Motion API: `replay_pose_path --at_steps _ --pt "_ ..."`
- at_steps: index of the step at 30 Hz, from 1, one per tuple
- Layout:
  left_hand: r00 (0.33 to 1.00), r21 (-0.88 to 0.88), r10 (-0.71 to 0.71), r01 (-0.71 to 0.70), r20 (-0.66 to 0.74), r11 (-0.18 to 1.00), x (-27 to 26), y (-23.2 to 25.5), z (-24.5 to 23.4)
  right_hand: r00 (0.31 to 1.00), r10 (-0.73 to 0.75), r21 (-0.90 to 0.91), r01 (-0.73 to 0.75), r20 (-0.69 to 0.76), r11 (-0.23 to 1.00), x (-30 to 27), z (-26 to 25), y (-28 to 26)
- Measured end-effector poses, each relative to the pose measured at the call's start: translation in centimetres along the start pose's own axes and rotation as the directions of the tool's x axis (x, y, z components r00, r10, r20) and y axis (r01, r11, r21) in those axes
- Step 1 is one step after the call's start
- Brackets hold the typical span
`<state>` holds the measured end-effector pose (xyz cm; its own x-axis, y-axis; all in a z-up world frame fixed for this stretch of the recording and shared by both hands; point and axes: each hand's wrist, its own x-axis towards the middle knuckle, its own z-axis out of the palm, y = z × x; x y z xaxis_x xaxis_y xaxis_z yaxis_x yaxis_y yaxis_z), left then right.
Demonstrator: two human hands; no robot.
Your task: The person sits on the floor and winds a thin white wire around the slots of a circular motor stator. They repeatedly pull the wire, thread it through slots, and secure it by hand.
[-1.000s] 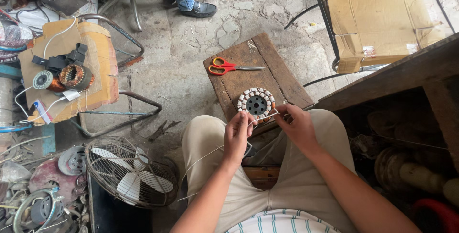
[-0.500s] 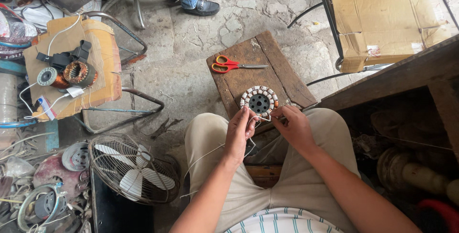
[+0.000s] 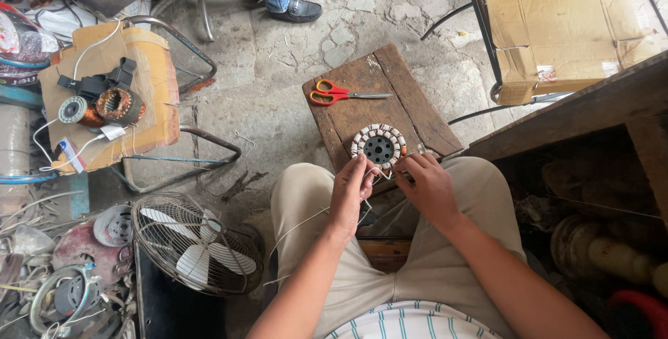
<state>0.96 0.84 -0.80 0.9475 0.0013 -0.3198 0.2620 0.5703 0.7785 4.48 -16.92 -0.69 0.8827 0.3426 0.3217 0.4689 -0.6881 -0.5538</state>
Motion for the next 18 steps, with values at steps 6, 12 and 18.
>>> replay_pose_path --at_steps 6,12,18 --pt "1.000 -0.003 -0.021 0.021 -0.008 1.000 0.0 0.0 0.1 0.999 0.022 0.088 -0.025 0.036 0.996 0.1 0.1 0.3" --pt "1.000 0.017 0.002 -0.002 0.003 1.000 0.0 0.2 0.1 1.000 0.024 0.137 -0.026 0.015 0.990 0.1 1.6 1.2" --pt "1.000 0.023 0.012 -0.012 -0.003 1.000 0.0 0.0 -0.1 0.993 0.110 0.186 -0.118 0.051 0.975 -0.2 2.7 2.3"
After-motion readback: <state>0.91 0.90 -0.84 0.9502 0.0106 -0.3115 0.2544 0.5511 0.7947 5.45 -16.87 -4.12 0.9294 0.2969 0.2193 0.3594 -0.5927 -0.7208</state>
